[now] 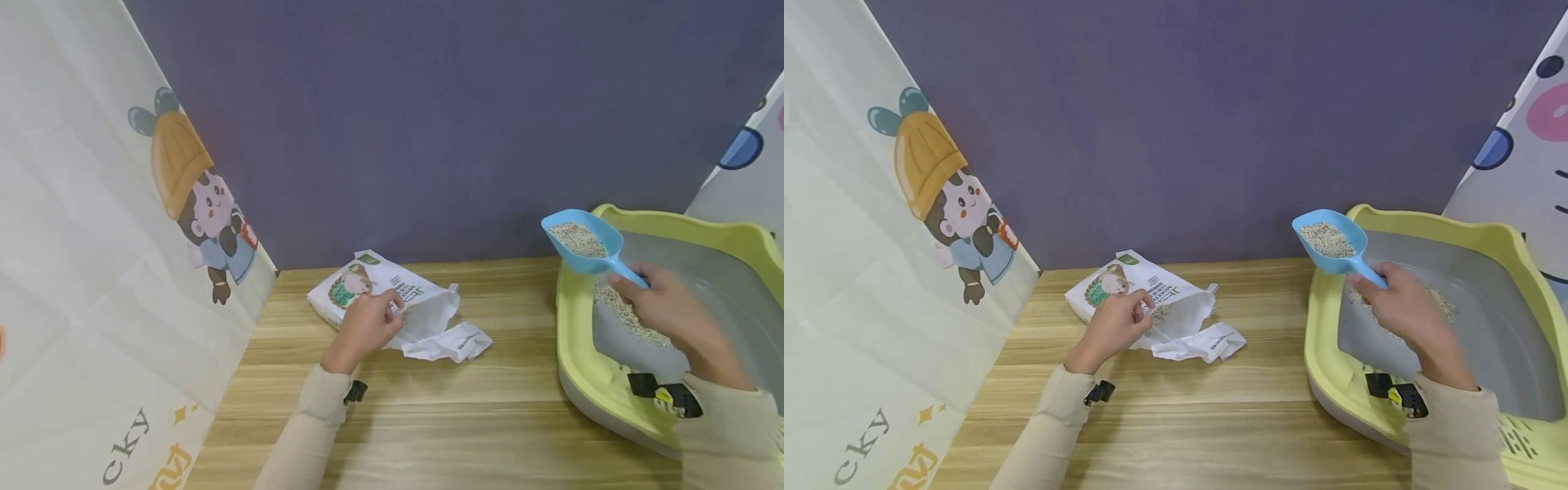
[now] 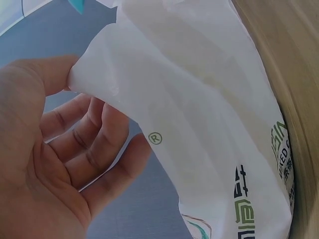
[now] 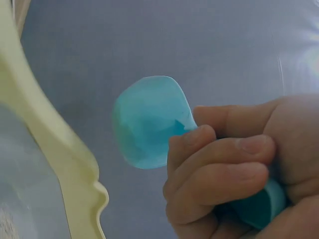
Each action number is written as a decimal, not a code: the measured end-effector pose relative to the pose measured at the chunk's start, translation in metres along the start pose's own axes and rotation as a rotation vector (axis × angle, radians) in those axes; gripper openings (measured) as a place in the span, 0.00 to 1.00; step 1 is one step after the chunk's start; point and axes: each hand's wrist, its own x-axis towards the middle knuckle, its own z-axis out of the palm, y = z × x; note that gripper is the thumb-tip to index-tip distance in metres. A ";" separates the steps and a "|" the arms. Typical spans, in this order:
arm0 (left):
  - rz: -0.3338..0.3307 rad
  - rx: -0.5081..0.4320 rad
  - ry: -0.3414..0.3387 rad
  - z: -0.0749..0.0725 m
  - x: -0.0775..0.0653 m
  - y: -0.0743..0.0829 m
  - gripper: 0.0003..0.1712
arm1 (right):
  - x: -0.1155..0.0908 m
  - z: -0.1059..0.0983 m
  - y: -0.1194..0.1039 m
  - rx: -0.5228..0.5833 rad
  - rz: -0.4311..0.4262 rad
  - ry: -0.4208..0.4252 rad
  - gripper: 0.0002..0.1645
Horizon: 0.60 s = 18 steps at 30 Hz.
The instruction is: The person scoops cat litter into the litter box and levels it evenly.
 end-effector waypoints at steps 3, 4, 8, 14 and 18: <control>0.004 0.008 -0.007 -0.001 0.000 0.000 0.08 | -0.003 -0.009 0.004 -0.017 0.015 0.014 0.26; 0.006 0.012 -0.008 -0.001 0.001 0.000 0.08 | -0.003 -0.012 0.005 -0.029 0.022 0.023 0.26; 0.011 0.021 -0.007 -0.002 0.001 0.000 0.08 | -0.004 -0.021 0.011 -0.089 0.059 0.065 0.27; 0.022 0.012 -0.008 -0.002 0.001 0.001 0.08 | -0.005 -0.034 0.028 -0.138 0.110 0.125 0.27; 0.022 0.016 -0.006 -0.002 0.002 0.002 0.08 | -0.004 -0.044 0.043 -0.139 0.126 0.147 0.26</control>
